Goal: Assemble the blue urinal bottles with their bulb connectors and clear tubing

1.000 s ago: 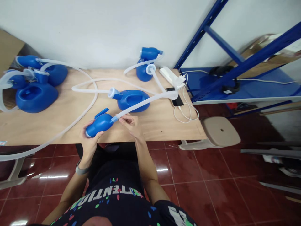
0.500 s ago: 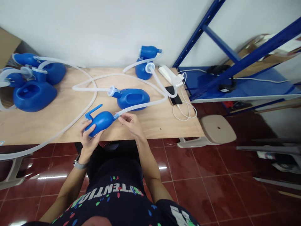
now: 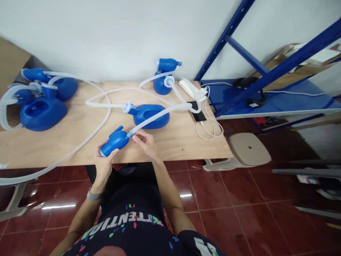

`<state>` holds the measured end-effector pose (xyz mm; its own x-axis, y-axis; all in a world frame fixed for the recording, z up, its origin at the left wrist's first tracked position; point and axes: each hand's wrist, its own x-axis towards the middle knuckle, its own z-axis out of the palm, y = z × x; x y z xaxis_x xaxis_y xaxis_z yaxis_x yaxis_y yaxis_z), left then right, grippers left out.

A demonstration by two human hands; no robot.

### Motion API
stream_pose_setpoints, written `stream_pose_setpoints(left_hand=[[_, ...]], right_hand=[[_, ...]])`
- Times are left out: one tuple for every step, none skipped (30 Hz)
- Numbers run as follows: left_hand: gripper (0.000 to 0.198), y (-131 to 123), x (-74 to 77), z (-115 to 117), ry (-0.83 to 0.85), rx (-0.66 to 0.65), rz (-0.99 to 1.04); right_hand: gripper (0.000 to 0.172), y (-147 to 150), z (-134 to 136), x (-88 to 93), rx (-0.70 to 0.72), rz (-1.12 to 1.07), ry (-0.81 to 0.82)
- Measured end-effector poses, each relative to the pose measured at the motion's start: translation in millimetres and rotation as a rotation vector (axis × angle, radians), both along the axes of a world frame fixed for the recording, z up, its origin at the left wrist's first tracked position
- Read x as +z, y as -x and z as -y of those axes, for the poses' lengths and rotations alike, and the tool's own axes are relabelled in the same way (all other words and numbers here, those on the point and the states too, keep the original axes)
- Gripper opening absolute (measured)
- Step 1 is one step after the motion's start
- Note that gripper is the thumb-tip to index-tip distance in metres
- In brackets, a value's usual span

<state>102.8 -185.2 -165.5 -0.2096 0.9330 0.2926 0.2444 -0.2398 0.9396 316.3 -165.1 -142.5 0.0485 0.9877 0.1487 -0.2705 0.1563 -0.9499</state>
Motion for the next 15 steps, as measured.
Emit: stream_pose_setpoints(left_hand=[[0.057,-1,-2.5,-1,0.043,-0.007,0.037],[0.056,0,-3.9,-3,0.064,-0.017,0.058],[0.055,2,-3.5,-6,0.061,-0.026,0.060],[0.054,6,-0.7,-11,0.032,-0.030,0.044],[0.053,11,4.6,-18,-0.013,-0.030,0.010],[0.053,18,12.2,-26,-0.066,-0.028,-0.039],[0.055,27,21.6,-35,-0.128,-0.023,-0.098],[0.056,36,31.9,-44,-0.177,-0.024,-0.162],[0.057,45,42.2,-52,-0.216,-0.038,-0.223],[0.058,53,51.4,-60,-0.242,-0.064,-0.275],[0.060,59,58.5,-66,-0.255,-0.089,-0.321],[0.061,65,62.7,-71,-0.261,-0.113,-0.356],[0.062,68,63.6,-74,-0.258,-0.127,-0.381],[0.062,71,60.9,-75,-0.252,-0.124,-0.394],[0.063,74,55.1,-76,-0.242,-0.103,-0.392]], right_hand=[[0.028,1,-1,0.2,-0.007,0.002,0.004],[0.030,0,-1,0.6,-0.004,0.013,0.007],[0.031,-3,-2,1.5,0.001,0.036,0.005],[0.032,-8,-4,2.7,-0.003,0.074,-0.003],[0.032,-16,-6,4.3,-0.029,0.129,-0.019],[0.031,-27,-10,6.1,-0.087,0.204,-0.043],[0.030,-41,-16,7.8,-0.171,0.289,-0.071],[0.029,-56,-24,9.3,-0.278,0.383,-0.100],[0.028,-72,-33,10.1,-0.382,0.478,-0.123],[0.027,-88,-43,9.9,-0.449,0.558,-0.133],[0.030,-103,-54,8.7,-0.462,0.616,-0.137],[0.035,-117,-65,6.4,-0.454,0.649,-0.138],[0.038,-128,-74,3.0,-0.438,0.665,-0.127],[0.041,-136,-81,-1.2,-0.406,0.680,-0.109],[0.044,-142,-87,-5.8,-0.374,0.688,-0.089]])
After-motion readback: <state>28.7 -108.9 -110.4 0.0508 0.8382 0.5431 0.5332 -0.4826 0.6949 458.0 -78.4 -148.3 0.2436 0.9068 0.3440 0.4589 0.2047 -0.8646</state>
